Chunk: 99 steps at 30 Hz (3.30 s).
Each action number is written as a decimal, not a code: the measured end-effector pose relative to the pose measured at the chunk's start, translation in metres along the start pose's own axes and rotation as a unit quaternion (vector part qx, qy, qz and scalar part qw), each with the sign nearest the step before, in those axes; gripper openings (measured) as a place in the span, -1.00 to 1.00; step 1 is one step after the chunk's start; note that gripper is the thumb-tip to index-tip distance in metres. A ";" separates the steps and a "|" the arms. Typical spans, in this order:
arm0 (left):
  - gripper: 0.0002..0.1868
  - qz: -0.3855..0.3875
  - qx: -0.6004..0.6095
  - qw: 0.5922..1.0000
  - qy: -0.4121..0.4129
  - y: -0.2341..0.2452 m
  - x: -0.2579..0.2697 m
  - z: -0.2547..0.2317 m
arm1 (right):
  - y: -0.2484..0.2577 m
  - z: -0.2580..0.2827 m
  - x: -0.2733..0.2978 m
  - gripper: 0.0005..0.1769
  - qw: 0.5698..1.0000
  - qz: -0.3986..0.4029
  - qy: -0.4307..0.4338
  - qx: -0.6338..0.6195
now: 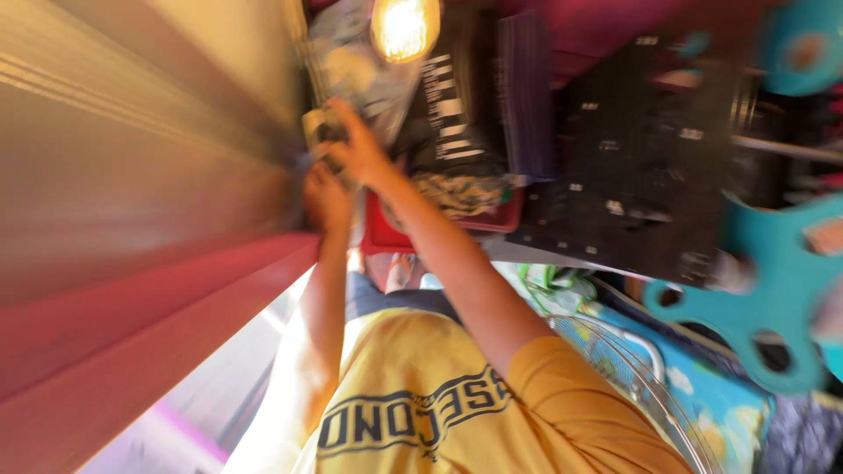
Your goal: The person installs a lightbulb into a socket on a pink stall and then plugs in the power cord.
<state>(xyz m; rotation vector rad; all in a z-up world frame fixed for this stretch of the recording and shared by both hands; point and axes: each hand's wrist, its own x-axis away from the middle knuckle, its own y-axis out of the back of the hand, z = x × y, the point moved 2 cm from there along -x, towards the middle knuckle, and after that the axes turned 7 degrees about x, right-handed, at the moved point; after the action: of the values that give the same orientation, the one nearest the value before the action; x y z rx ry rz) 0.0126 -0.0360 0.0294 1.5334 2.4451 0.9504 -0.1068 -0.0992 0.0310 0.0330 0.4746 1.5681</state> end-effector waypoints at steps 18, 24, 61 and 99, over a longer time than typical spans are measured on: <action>-0.50 0.012 0.009 0.998 -0.062 0.019 0.014 -0.024 | -0.002 0.026 0.026 0.11 0.993 -0.069 -0.052 0.084; -0.53 0.011 -0.024 0.994 -0.106 0.021 0.016 -0.018 | 0.016 0.063 0.060 0.07 0.986 -0.022 -0.147 0.075; -0.34 -0.019 -0.060 0.947 -0.315 0.006 0.034 0.045 | 0.063 0.085 0.146 -0.53 0.981 0.025 -0.115 -0.153; -0.81 0.227 0.316 0.916 -0.100 0.170 0.146 0.057 | 0.040 0.180 0.179 -0.62 0.929 0.326 -0.170 -0.032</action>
<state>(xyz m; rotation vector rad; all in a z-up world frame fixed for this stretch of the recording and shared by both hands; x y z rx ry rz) 0.0964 0.1634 0.1120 2.3265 2.4075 -0.0225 -0.1010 0.1238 0.1593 0.4450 0.1332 2.1757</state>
